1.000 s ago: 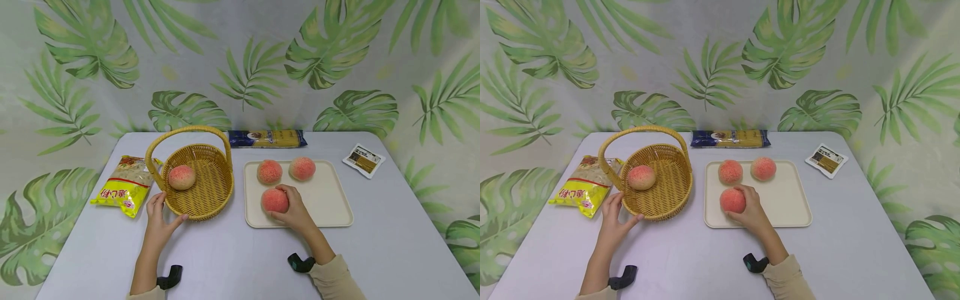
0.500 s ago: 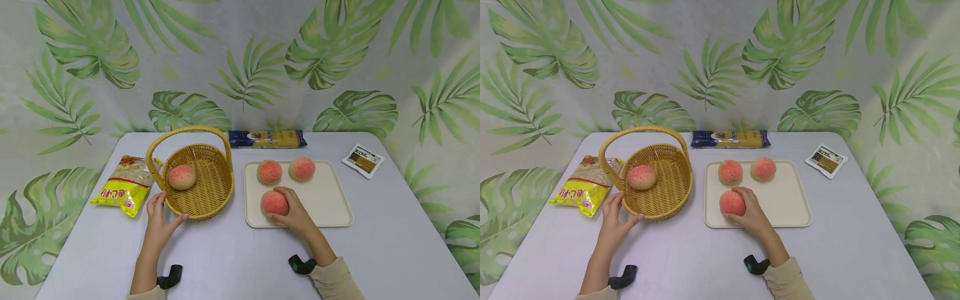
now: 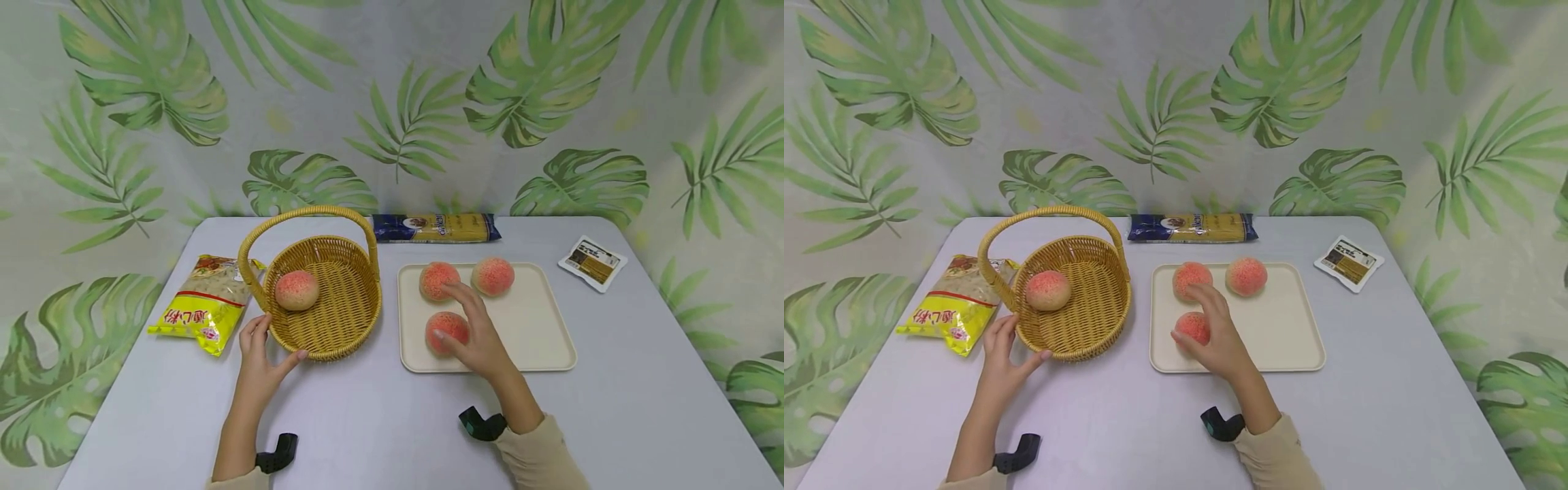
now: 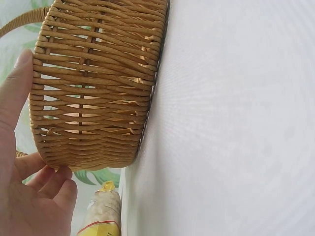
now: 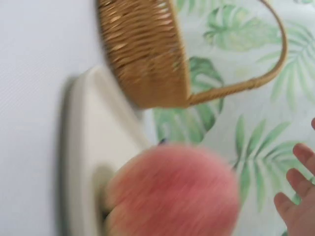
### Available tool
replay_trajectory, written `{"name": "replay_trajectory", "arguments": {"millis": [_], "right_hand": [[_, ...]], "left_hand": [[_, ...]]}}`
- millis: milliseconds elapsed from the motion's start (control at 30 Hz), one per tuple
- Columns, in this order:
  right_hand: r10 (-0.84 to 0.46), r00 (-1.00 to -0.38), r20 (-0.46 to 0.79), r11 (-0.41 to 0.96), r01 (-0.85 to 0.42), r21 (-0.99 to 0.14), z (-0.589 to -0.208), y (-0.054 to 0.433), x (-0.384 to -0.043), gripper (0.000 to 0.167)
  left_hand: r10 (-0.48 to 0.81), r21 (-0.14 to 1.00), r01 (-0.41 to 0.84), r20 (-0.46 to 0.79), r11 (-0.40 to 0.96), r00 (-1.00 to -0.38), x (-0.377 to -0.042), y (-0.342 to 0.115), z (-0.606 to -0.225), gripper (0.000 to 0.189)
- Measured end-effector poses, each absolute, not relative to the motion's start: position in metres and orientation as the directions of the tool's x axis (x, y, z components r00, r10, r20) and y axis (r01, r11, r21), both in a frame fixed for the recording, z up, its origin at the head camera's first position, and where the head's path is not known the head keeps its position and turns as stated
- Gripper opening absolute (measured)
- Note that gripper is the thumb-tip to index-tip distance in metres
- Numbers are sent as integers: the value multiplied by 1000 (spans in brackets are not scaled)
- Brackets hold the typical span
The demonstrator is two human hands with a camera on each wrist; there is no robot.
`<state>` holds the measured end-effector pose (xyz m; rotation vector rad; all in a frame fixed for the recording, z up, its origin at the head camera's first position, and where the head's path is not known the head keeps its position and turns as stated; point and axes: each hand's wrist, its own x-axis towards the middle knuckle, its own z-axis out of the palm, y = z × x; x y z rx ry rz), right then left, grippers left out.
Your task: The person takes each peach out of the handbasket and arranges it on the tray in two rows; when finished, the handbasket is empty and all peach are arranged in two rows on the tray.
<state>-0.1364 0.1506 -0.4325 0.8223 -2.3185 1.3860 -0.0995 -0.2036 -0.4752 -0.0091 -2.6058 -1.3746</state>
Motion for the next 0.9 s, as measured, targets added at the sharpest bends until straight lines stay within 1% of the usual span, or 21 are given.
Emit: {"name": "replay_trajectory", "arguments": {"millis": [267, 333, 467, 600, 900], "right_hand": [[-368, -693, 620, 209, -712, -671, -400, 100, -154, 67], [-392, -683, 616, 194, -716, -671, -395, 84, -159, 67], [-445, -724, 528, 230, -662, -714, -392, 54, -171, 71], [-477, -769, 425, 276, -590, -758, -399, 30, -184, 73], [-507, -823, 255, 373, -476, -796, -422, -5, -207, 78]], "left_hand": [[-89, 822, 82, 159, 563, -983, -100, -204, -476, 92], [-86, 824, 83, 158, 560, -984, -99, -205, -475, 92], [-89, 822, 80, 157, 563, -983, -99, -205, -474, 92], [-93, 818, 76, 156, 570, -983, -99, -204, -474, 91], [-90, 814, 80, 160, 575, -983, -99, -203, -473, 91]]}}
